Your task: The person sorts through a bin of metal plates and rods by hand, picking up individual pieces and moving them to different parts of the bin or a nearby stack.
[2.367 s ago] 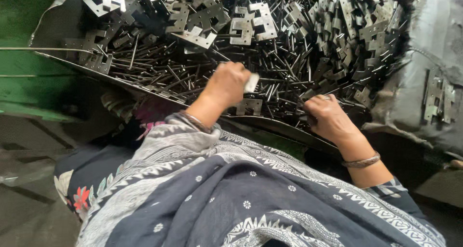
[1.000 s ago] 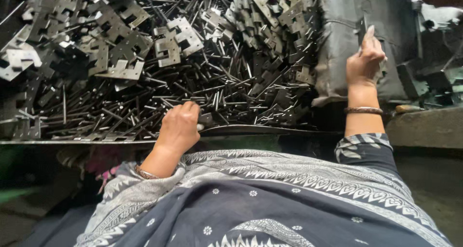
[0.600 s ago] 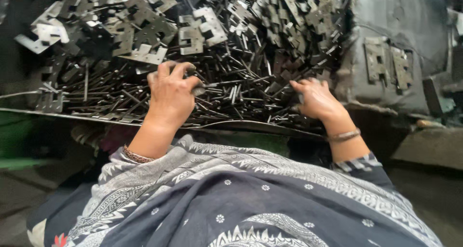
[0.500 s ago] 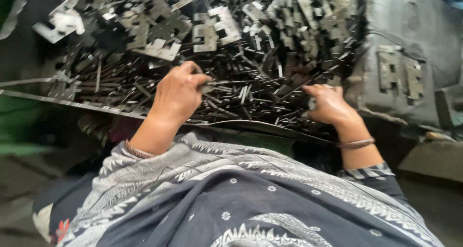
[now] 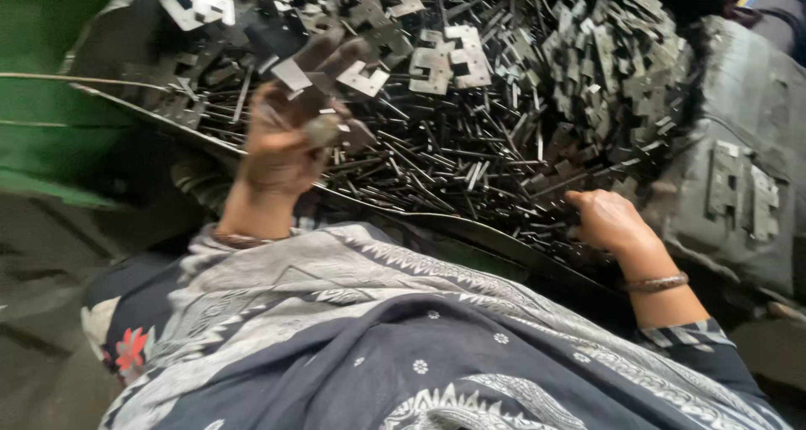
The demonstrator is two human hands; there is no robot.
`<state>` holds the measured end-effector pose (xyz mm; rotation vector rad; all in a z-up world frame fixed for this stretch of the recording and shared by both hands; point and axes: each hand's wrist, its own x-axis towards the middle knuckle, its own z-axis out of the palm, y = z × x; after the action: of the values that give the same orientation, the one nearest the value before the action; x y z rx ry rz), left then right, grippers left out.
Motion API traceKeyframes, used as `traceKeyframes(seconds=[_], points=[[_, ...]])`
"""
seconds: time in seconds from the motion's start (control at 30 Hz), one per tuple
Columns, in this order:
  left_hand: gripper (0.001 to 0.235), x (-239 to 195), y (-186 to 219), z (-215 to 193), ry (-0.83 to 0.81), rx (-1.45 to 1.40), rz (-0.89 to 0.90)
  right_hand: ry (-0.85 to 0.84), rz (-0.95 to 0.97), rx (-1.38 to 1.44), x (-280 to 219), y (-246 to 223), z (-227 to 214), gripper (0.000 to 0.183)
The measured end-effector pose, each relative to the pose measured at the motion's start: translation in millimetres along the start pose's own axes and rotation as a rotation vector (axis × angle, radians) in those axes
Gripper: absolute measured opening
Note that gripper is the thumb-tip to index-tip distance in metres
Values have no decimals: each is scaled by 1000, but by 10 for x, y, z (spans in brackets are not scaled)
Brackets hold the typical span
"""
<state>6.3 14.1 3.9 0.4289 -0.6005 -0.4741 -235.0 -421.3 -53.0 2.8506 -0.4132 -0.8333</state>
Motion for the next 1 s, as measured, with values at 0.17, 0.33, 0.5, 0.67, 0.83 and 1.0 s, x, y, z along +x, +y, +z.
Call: traceKeyframes(seconds=[0.17,0.33,0.5,0.67,0.83,1.0], points=[[56,-93,-2,-61,241,121,-127,44,9,42,-64,-64,-176,64],[25,-198,-519,-348,37,1693,-250,152,39,67,-57,172,-447,53],[7,-530,-944,-541,-330,2292,-131,367,-96,647,-195,430,-916,39],[8,-537,-976,-611,-331,2255,-126,754,-209,631,-255,81,-910,36],[12,-466,-857,-514,-194,1992,-71,872,-287,555,44,-96,-528,46],[7,-311,-823,-535,372,908,-159,952,-73,813,-13,167,-499,28]])
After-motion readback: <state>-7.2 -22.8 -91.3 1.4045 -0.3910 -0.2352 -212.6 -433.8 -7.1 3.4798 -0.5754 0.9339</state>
